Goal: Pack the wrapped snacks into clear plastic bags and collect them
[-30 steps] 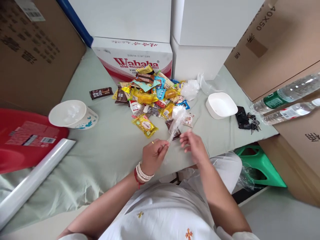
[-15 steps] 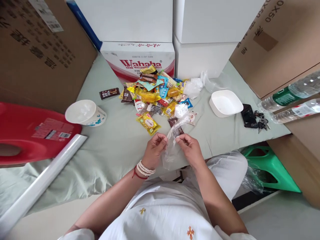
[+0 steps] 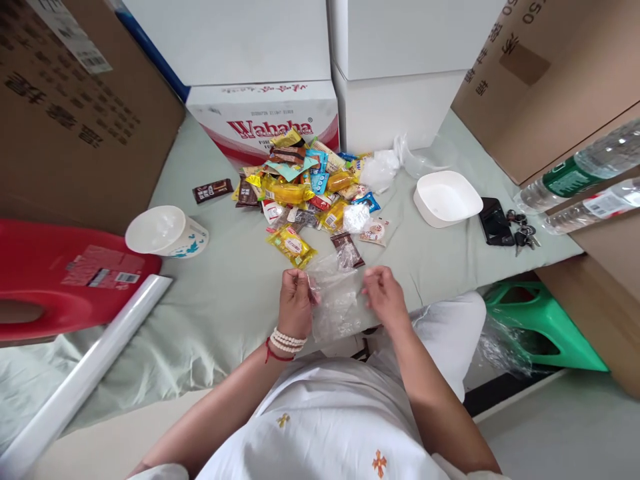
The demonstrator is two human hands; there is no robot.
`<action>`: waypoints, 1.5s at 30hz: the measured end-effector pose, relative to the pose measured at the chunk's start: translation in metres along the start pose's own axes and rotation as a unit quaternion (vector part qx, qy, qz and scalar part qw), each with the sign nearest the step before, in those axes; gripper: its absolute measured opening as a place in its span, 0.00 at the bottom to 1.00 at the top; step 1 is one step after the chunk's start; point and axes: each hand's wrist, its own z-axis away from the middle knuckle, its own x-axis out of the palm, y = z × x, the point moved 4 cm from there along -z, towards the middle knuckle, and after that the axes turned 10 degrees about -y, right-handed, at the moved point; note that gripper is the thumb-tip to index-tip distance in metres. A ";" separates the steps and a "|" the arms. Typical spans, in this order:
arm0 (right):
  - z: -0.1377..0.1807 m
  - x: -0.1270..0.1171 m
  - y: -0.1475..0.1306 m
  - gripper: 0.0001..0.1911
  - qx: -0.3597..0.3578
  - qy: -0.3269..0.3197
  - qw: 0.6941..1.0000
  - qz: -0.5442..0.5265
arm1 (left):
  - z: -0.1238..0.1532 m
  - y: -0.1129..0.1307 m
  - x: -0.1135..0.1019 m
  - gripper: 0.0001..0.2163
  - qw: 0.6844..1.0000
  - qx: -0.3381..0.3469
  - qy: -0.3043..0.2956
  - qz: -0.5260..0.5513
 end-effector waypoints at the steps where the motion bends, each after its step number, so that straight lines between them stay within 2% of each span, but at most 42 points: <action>1: 0.000 0.007 0.001 0.29 0.013 -0.040 0.999 -0.002 | 0.001 -0.002 0.000 0.21 1.000 -0.006 0.000 -0.004; 3: 0.001 0.020 0.001 0.28 0.023 -0.125 0.992 -0.013 | 0.001 -0.005 -0.004 0.20 1.000 -0.027 0.008 0.003; 5: 0.001 0.026 0.000 0.26 0.008 -0.168 0.986 -0.018 | -0.003 -0.005 -0.012 0.20 0.998 -0.045 0.030 0.016; 8: -0.002 0.022 0.003 0.25 -0.008 -0.133 0.991 -0.006 | -0.013 -0.001 -0.026 0.18 0.998 -0.044 0.045 -0.013; 10: -0.004 0.017 0.006 0.24 -0.005 -0.109 0.994 0.014 | -0.014 0.007 -0.035 0.17 0.993 0.005 0.059 -0.106; 11: -0.005 0.016 0.008 0.24 -0.005 -0.104 0.994 0.026 | -0.011 0.014 -0.038 0.17 0.980 0.056 0.078 -0.177; 13: -0.006 0.014 0.010 0.23 -0.007 -0.093 0.995 0.045 | 0.002 0.031 -0.039 0.15 0.918 0.192 0.109 -0.329; 14: -0.006 0.013 0.010 0.22 -0.008 -0.085 0.995 0.051 | 0.011 0.038 -0.035 0.11 0.878 0.262 0.094 -0.389; 16: -0.007 0.012 0.011 0.22 -0.003 -0.073 0.996 0.059 | 0.029 0.045 -0.022 0.07 0.812 0.369 -0.008 -0.452; 18: -0.007 0.011 0.010 0.22 0.004 -0.067 0.996 0.065 | 0.042 0.044 -0.012 0.10 0.775 0.415 -0.145 -0.455; 19: -0.006 0.010 0.010 0.22 0.004 -0.062 0.996 0.067 | 0.047 0.042 -0.009 0.11 0.765 0.418 -0.197 -0.448; 21: -0.002 0.006 0.008 0.22 -0.006 -0.046 0.996 0.074 | 0.052 0.037 -0.010 0.11 0.762 0.405 -0.247 -0.440; 23: 0.008 -0.001 0.007 0.21 -0.016 -0.039 0.995 0.091 | 0.053 0.034 -0.017 0.11 0.776 0.378 -0.245 -0.441; 26: 0.034 -0.007 0.014 0.23 0.014 -0.094 0.986 0.141 | 0.058 0.031 -0.029 0.12 0.790 0.347 -0.232 -0.449; 28: 0.051 -0.008 0.026 0.26 0.050 -0.139 0.975 0.168 | 0.064 0.030 -0.031 0.12 0.782 0.346 -0.252 -0.453; 31: 0.067 -0.002 0.046 0.27 0.085 -0.161 0.967 0.179 | 0.074 0.025 -0.028 0.13 0.770 0.348 -0.288 -0.452; 34: 0.069 0.009 0.059 0.23 0.099 -0.157 0.971 0.151 | 0.076 0.016 -0.025 0.11 0.770 0.333 -0.299 -0.455; 38: 0.069 0.018 0.055 0.15 0.088 -0.167 0.978 0.088 | 0.075 0.007 -0.025 0.05 0.761 0.307 -0.310 -0.480; 42: 0.073 0.016 0.045 0.13 0.112 -0.172 0.978 0.024 | 0.075 0.002 -0.023 0.14 0.733 0.309 -0.324 -0.512; 45: 0.074 0.016 0.041 0.14 0.123 -0.164 0.979 -0.012 | 0.075 -0.001 -0.023 0.06 0.741 0.300 -0.330 -0.501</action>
